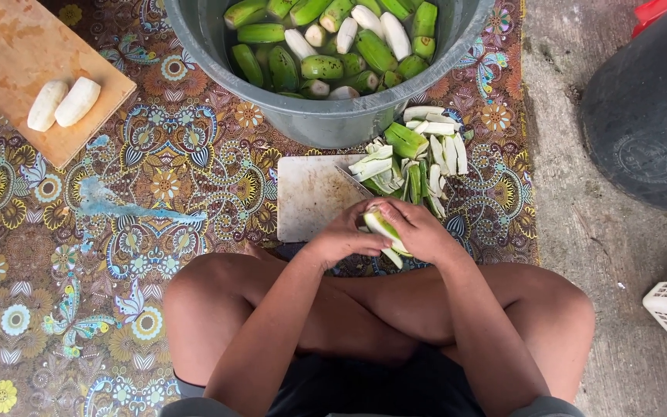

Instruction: The person sits on a mat and peels green bananas using a knife and their hands. They take bananas from a bucket of water, peel them on a cutting board, and place the peeled pieces into the bucket.

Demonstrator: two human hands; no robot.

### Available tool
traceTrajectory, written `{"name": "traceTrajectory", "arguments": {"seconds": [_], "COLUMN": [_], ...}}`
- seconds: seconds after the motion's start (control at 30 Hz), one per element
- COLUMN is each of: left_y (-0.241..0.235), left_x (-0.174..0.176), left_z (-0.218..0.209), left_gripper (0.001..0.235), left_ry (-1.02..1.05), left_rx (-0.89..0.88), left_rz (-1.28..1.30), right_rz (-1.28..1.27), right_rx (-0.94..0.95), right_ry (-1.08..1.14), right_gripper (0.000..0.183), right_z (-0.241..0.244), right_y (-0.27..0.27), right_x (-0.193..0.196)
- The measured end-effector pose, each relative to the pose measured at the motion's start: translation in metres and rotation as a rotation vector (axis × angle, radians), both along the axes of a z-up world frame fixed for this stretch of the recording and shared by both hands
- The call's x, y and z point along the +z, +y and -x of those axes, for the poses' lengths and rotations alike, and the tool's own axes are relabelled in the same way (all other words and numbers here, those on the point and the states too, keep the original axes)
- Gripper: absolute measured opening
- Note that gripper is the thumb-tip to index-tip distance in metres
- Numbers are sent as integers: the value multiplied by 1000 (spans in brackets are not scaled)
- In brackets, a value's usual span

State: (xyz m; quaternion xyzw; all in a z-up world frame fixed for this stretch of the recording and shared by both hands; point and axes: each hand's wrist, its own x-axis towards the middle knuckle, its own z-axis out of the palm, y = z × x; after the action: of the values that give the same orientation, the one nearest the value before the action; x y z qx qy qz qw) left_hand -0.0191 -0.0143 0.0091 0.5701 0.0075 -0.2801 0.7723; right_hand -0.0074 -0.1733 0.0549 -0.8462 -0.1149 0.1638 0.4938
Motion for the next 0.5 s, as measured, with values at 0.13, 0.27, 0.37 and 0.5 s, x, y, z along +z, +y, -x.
{"name": "traceTrajectory", "arguments": {"seconds": [0.13,0.27,0.37,0.5], "left_y": [-4,-8,-11,-16], "left_x": [-29,-69,-73,-82], "left_z": [0,-1,0,-3], "left_gripper": [83,77,70,63], "left_ry": [8,20,81,103], "left_rx": [-11,40,150,244], "left_rz": [39,112,172,143], "right_rz": [-8,-29,-53,-45], "right_rx": [61,106,133,171], "right_ry": [-18,-17,-38,-40], "right_gripper": [35,33,31,33], "right_z": [-1,-3,-4,-7], "right_y": [-2,-7,-7,-7], "right_x": [-3,-14,-16,-23]}}
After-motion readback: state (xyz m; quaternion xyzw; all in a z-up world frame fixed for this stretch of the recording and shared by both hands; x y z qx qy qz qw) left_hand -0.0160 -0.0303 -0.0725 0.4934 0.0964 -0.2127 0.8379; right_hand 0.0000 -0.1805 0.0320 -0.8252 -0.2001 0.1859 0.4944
